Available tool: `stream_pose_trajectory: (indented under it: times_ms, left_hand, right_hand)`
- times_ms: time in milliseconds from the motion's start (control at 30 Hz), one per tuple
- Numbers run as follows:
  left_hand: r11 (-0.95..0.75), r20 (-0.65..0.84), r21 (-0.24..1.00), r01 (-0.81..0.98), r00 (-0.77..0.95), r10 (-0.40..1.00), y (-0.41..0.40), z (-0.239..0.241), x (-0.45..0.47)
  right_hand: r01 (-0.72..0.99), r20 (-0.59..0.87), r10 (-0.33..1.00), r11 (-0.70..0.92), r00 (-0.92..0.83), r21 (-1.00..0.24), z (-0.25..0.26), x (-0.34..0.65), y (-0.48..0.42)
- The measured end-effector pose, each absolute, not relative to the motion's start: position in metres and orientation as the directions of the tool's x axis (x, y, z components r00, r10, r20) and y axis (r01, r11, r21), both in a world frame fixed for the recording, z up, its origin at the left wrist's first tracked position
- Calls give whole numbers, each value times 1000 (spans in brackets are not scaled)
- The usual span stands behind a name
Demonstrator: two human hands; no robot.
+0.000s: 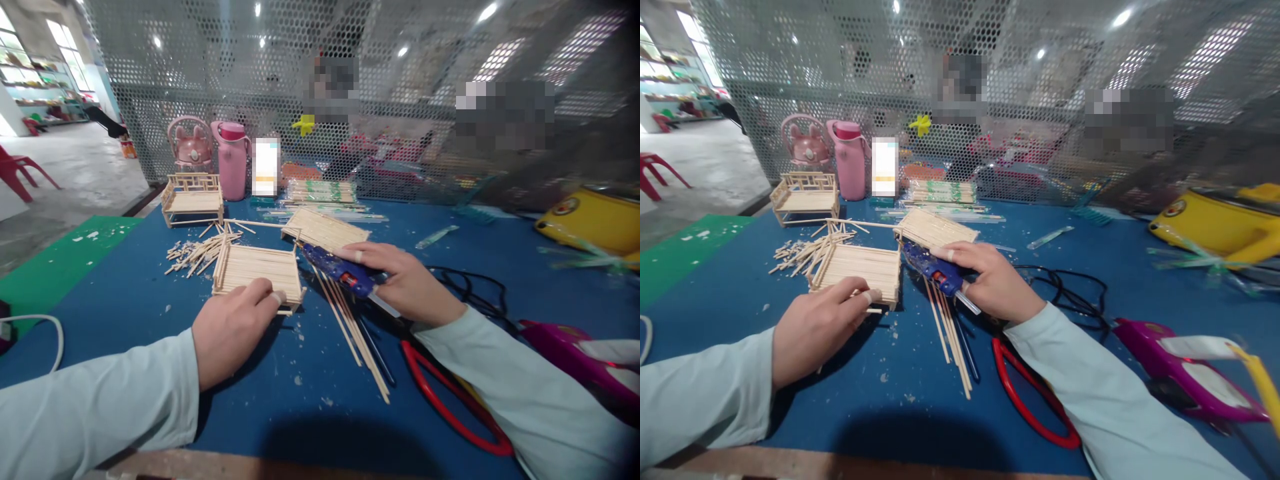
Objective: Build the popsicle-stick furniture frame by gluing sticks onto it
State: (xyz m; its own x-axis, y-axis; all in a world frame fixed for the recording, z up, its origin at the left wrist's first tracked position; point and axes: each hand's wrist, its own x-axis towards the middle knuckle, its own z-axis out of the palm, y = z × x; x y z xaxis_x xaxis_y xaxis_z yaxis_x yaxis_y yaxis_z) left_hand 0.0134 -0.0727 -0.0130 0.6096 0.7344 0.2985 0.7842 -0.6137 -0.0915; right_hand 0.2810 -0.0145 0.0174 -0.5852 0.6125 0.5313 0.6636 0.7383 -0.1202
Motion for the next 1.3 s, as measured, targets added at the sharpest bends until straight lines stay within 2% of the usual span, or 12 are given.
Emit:
stream_pose_trajectory:
  times_ms: [133, 300, 400, 600, 1000, 1300]
  left_hand:
    - [-617, 289, -83, 782, 612, 736, -73, -13, 13]
    - [-616, 288, -93, 782, 613, 735, -73, -12, 13]
    - [-616, 293, -90, 783, 612, 735, -74, -12, 13]
    - [-613, 290, -87, 785, 609, 738, -73, -12, 14]
    - [-614, 299, -85, 784, 608, 735, -73, -13, 14]
    - [-602, 299, -87, 793, 598, 744, -73, -12, 15]
  right_hand:
    - [709, 525, 649, 695, -551, -114, 19, 286, -16]
    - [704, 495, 723, 656, -482, -273, 27, 291, -23]
    - [710, 457, 762, 624, -459, -327, 31, 291, -26]
    - [716, 435, 774, 613, -460, -333, 26, 287, -25]
    - [706, 535, 730, 637, -424, -310, 14, 285, -20]
    - [707, 512, 769, 601, -384, -373, 14, 285, -20]
